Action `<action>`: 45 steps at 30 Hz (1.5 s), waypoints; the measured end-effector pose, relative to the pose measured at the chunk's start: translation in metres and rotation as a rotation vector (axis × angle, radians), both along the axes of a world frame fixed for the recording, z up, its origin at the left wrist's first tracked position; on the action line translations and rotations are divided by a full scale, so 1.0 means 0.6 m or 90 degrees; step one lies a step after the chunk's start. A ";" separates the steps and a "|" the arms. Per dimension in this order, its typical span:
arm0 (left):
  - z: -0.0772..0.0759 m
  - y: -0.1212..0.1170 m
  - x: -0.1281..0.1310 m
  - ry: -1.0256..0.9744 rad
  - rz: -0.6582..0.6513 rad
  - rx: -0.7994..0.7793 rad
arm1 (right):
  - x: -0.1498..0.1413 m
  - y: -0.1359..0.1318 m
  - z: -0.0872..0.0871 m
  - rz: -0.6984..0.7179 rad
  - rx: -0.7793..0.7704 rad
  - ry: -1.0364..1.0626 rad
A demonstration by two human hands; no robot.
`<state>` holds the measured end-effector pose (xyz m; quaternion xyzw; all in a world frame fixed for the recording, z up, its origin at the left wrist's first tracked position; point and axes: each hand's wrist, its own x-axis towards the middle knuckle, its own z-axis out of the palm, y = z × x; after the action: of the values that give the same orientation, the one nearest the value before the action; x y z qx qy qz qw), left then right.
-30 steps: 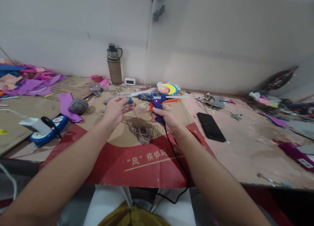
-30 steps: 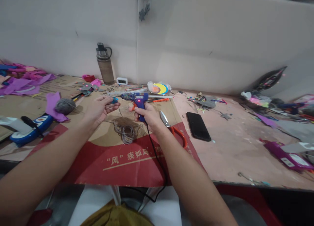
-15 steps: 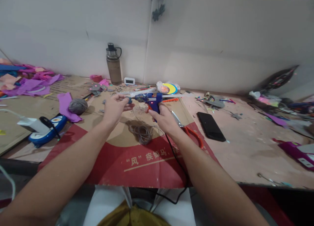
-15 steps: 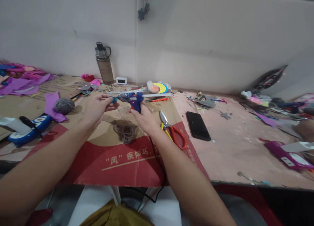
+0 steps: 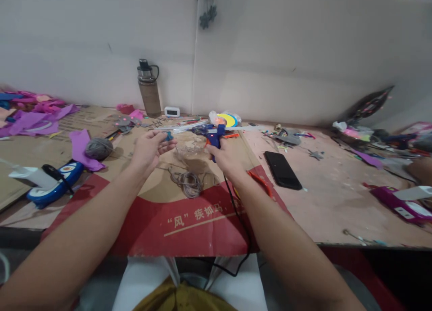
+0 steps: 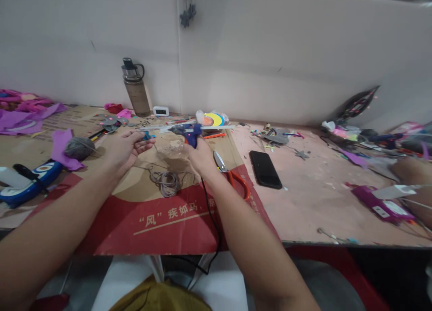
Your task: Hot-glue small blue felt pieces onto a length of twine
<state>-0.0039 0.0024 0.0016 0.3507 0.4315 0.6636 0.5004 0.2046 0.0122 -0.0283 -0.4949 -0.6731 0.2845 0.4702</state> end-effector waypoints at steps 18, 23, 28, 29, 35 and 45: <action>0.011 -0.041 0.041 0.182 0.043 0.196 | -0.091 -0.032 0.032 0.227 0.008 0.252; 0.011 -0.033 0.039 0.086 0.030 0.147 | -0.101 -0.035 0.027 0.184 -0.020 0.234; 0.013 -0.034 0.041 0.051 0.006 0.094 | -0.091 -0.041 0.035 0.064 0.099 0.116; 0.013 -0.035 0.042 0.049 0.005 0.088 | -0.090 -0.042 0.036 0.052 0.114 0.103; 0.008 -0.032 0.042 0.061 -0.011 0.064 | -0.088 -0.043 0.033 0.042 0.138 0.111; -0.004 -0.027 0.042 0.131 0.049 0.099 | -0.106 -0.034 0.028 0.003 0.129 0.065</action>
<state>0.0214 -0.0140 -0.0008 0.4378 0.4412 0.6741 0.3991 0.1412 -0.0085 -0.0115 -0.4280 -0.6746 0.2412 0.5509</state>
